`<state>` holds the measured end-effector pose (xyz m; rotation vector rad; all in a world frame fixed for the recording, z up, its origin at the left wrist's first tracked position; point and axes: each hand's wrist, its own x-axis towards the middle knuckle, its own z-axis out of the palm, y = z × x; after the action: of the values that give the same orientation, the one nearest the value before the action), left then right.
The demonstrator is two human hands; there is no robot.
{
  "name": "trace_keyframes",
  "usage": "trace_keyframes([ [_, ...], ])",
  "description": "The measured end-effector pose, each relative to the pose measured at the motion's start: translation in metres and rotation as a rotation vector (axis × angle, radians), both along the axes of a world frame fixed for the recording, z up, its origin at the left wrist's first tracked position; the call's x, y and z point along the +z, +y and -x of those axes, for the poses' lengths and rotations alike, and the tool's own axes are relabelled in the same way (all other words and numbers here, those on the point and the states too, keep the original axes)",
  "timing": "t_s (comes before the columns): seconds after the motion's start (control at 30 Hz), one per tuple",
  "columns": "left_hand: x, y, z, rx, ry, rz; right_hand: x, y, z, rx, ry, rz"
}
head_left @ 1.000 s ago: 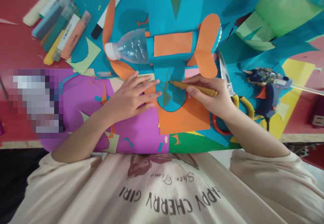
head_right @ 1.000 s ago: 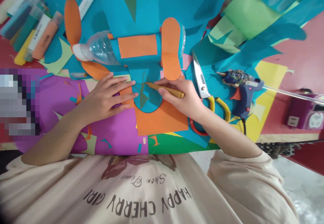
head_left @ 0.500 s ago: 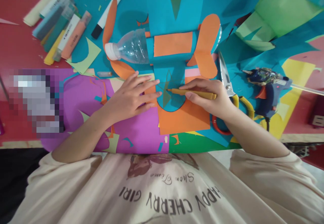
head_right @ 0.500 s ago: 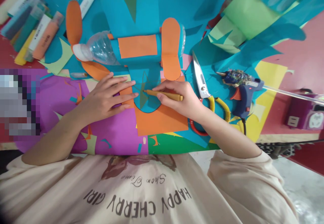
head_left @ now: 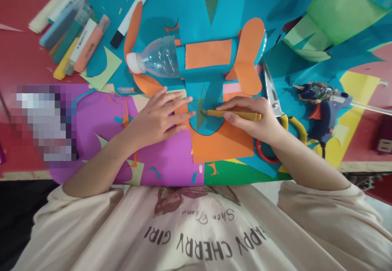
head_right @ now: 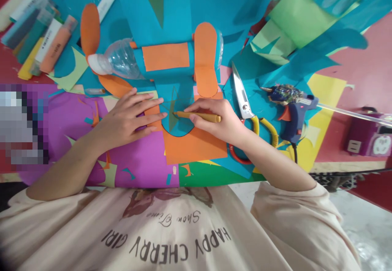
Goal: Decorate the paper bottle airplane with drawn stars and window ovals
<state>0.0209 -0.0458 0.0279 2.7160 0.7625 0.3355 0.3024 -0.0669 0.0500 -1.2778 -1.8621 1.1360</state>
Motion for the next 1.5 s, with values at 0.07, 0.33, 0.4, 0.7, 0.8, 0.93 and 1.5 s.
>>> trace_keyframes([
  [0.07, 0.0001, -0.0002, -0.0002, 0.009, 0.001, 0.017, -0.0007, -0.0002, -0.0001, -0.012, 0.017, -0.001],
  [0.33, -0.0002, -0.0009, -0.001, 0.039, -0.006, 0.07, -0.001, 0.0005, -0.0016, -0.054, -0.007, 0.045],
  [0.4, -0.0001, -0.0007, -0.001, 0.032, -0.007, 0.05, -0.0008, 0.0007, -0.0013, -0.066, 0.004, 0.042],
  [0.7, 0.0003, -0.0003, -0.0009, 0.034, 0.021, 0.053, -0.0018, -0.0003, 0.0009, -0.121, -0.015, 0.031],
  [0.8, 0.0, -0.0004, -0.001, 0.029, 0.013, 0.045, -0.0027, -0.0008, 0.001, -0.131, -0.006, 0.024],
  [0.93, -0.0003, -0.0007, -0.001, 0.019, -0.025, 0.025, -0.0021, -0.0012, 0.0008, -0.123, -0.003, 0.039],
  [1.5, -0.0015, -0.0001, 0.0003, 0.012, -0.003, 0.028, 0.0019, -0.0011, 0.0008, 0.016, 0.033, -0.006],
])
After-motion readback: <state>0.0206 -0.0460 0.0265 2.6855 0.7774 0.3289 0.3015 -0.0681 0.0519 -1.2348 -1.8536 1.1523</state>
